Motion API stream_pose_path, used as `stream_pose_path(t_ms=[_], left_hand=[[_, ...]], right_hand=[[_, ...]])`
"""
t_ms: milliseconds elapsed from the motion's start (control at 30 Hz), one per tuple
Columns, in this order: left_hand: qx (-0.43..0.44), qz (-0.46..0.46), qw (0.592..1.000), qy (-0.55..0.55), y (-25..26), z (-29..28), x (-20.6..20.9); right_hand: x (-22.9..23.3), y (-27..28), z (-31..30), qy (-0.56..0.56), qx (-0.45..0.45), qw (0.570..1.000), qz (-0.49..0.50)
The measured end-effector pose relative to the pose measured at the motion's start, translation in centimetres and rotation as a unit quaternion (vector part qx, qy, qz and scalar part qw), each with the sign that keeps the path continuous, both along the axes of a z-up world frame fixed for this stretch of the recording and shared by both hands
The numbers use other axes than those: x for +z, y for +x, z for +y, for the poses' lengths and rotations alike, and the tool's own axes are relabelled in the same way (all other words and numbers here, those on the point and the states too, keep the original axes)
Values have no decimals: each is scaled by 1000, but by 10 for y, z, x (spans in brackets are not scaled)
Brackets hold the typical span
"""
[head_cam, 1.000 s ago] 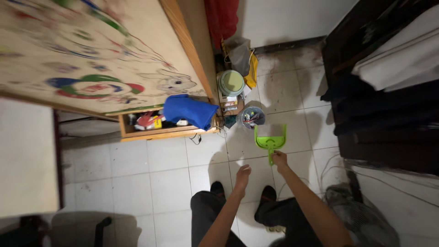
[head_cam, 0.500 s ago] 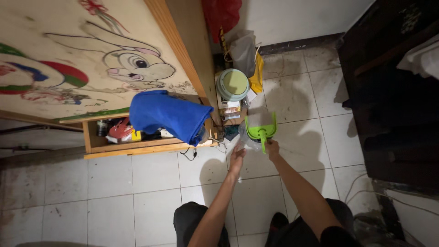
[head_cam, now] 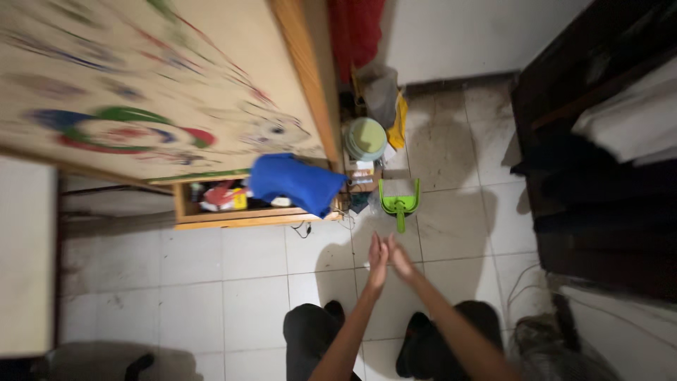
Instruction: The person sweeps a white table with a small brush and dustpan, then sprays the surface with a cleaning solution and wipes it with a blue cloth. Finally, the person places a closed laptop on the cleaned table.
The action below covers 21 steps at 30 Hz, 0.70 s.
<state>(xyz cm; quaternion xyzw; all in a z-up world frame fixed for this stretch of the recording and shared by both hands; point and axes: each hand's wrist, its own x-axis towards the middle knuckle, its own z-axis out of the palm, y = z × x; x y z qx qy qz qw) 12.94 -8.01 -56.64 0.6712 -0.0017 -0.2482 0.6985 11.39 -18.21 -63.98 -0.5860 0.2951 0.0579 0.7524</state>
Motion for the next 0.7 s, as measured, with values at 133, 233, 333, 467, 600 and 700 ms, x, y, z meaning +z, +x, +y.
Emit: stream_pose_path(t_ms=[133, 233, 333, 467, 600, 700], left_hand=[[31, 18, 999, -27, -34, 41, 100], [29, 69, 996, 51, -54, 89, 164], [62, 152, 985, 57, -74, 142, 222], [92, 273, 955, 68, -73, 204, 267], [118, 239, 963, 46, -51, 239, 273], [112, 239, 963, 53, -24, 246, 280]], right_hand=[[146, -5, 43, -10, 54, 998, -41], [228, 52, 61, -55, 15, 992, -113], [289, 116, 76, -72, -10, 997, 15], [315, 159, 86, -48, -64, 995, 54], [289, 173, 91, -95, -141, 984, 51], [275, 182, 87, -120, -149, 977, 92]])
